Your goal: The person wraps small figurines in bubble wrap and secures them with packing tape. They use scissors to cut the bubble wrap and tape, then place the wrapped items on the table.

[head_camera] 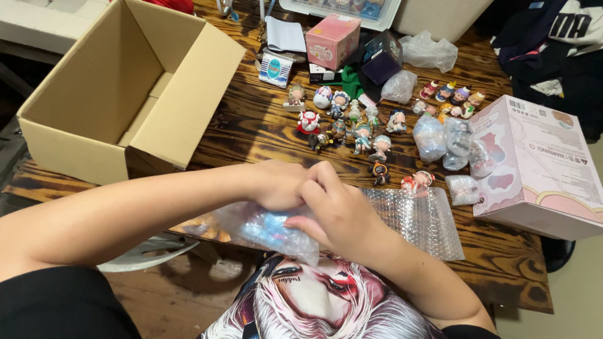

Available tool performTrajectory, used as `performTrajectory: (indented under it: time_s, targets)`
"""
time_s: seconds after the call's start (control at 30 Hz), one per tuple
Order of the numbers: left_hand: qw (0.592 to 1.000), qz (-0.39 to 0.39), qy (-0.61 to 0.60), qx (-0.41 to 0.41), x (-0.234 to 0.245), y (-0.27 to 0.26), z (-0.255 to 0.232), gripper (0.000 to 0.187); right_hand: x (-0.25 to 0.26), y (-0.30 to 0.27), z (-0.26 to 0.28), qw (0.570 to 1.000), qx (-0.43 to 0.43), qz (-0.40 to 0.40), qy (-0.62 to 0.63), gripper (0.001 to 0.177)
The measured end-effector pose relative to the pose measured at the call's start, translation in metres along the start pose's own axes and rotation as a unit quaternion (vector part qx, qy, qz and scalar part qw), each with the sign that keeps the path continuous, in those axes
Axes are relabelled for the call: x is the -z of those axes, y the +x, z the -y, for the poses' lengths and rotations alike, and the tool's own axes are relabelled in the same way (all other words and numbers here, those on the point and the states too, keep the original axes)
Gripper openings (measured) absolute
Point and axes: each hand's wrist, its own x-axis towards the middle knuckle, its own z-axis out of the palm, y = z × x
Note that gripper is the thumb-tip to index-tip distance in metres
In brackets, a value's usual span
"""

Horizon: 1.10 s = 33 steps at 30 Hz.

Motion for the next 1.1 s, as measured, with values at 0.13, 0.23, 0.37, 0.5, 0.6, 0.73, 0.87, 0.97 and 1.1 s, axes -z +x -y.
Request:
performTrajectory:
  time_s: [0.13,0.23,0.37,0.5,0.6,0.73,0.87,0.97,1.1]
  targets:
    - [0.998,-0.034,-0.012,-0.054,-0.011,0.003,0.007,0.036,-0.008,0.000,0.001,0.998,-0.039,-0.014,-0.040,0.055]
    - [0.999,-0.035,-0.010,-0.022,-0.014,0.001,0.010,0.039,-0.012,0.002,0.004,0.990,-0.027,-0.051,-0.127,0.066]
    - [0.998,-0.038,-0.024,-0.047,-0.027,0.006,0.021,0.045,-0.012,0.005,-0.005,0.988,-0.066,-0.031,-0.137,0.083]
    - [0.968,-0.088,-0.094,-0.217,-0.029,-0.001,0.032,0.055,-0.015,0.006,-0.018,0.983,-0.179,0.050,0.001,0.086]
    - [0.990,0.034,-0.134,0.032,-0.025,-0.018,0.022,0.068,-0.024,0.002,-0.033,0.975,-0.191,0.013,0.115,0.082]
    - [0.979,-0.043,-0.192,-0.042,-0.040,-0.028,0.017,0.069,-0.048,-0.009,-0.062,0.938,-0.178,0.077,0.287,0.064]
    - [0.954,-0.078,-0.278,-0.082,-0.065,-0.039,0.024,0.063,-0.077,-0.035,-0.085,0.875,-0.188,0.050,0.444,0.046]
    - [0.927,-0.066,-0.363,-0.069,-0.075,-0.049,0.031,0.054,-0.090,-0.051,-0.102,0.817,-0.190,0.059,0.542,0.040]
    - [0.851,-0.029,-0.517,-0.088,-0.089,-0.068,0.041,0.048,-0.112,-0.070,-0.123,0.894,-0.207,0.165,0.361,0.032]
